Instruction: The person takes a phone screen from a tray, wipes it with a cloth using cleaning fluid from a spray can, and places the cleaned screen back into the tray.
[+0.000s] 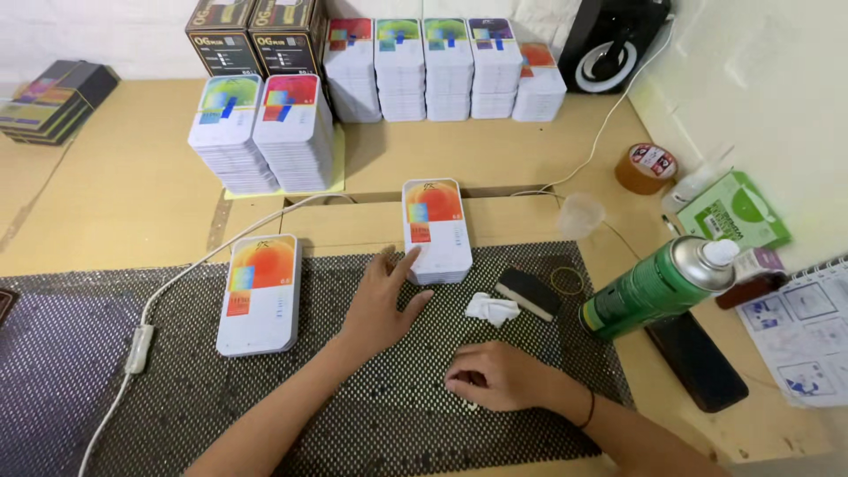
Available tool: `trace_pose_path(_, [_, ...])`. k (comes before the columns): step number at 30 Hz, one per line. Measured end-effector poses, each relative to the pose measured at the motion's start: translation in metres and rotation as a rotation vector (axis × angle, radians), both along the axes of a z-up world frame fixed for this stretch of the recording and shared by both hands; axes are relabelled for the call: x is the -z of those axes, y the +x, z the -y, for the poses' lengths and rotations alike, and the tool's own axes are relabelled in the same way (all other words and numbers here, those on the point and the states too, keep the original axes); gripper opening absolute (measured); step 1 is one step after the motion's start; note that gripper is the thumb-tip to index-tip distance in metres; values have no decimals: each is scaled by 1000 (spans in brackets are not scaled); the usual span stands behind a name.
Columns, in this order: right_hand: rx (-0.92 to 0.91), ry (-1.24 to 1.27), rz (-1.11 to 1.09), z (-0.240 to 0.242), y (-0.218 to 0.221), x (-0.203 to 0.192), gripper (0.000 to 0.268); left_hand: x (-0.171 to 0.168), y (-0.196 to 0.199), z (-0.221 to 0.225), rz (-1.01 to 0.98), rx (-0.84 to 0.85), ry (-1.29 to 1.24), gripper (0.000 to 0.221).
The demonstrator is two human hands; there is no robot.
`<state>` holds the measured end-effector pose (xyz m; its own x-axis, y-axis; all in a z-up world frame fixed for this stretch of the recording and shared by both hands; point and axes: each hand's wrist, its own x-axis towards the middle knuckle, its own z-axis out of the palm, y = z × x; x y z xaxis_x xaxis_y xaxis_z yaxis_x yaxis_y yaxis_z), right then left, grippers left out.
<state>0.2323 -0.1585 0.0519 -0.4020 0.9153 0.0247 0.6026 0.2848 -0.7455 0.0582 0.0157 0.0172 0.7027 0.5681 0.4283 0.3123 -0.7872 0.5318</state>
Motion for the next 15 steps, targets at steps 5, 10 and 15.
trace_pose_path(5, [1, -16, -4, 0, 0, -1, 19, 35, 26, -33, -269, -118, 88, 86])
trace_pose_path(10, [50, 122, -37, 0, 2, -2, 19, 38, 25, -25, -174, -123, 307, 65])
trace_pose_path(15, [533, 208, -165, -8, 25, 20, 24, 2, -6, 26, -231, -138, 218, 62])
